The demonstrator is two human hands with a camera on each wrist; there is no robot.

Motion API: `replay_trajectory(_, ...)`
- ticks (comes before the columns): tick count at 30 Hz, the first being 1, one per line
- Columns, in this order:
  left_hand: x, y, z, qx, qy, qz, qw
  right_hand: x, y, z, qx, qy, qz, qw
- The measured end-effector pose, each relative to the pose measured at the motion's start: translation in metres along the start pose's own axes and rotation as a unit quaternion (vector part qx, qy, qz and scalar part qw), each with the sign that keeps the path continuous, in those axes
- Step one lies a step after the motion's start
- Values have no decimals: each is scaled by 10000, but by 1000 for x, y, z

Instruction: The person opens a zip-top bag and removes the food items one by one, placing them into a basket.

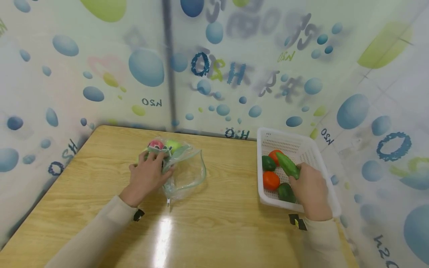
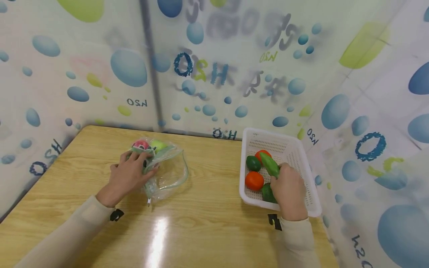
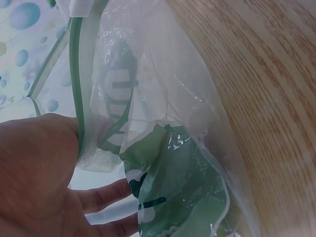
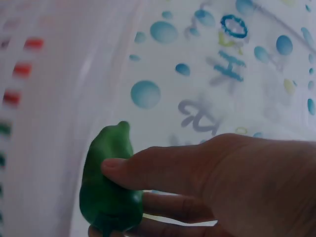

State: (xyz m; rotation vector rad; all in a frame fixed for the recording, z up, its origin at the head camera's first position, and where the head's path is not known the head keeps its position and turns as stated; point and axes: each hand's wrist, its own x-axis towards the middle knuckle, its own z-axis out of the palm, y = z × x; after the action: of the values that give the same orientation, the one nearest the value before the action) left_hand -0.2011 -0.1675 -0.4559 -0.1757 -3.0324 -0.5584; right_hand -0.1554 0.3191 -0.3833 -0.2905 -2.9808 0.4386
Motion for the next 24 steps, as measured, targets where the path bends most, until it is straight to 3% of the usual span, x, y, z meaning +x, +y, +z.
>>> replay_trajectory(12,0,1,2,-11,-16,-2,10000,14,24,1,-148,-575,396,9974)
replay_trajectory(24,0,3,0,-4,-36,-67,10000,18,27,13,-67,-385,94,9992)
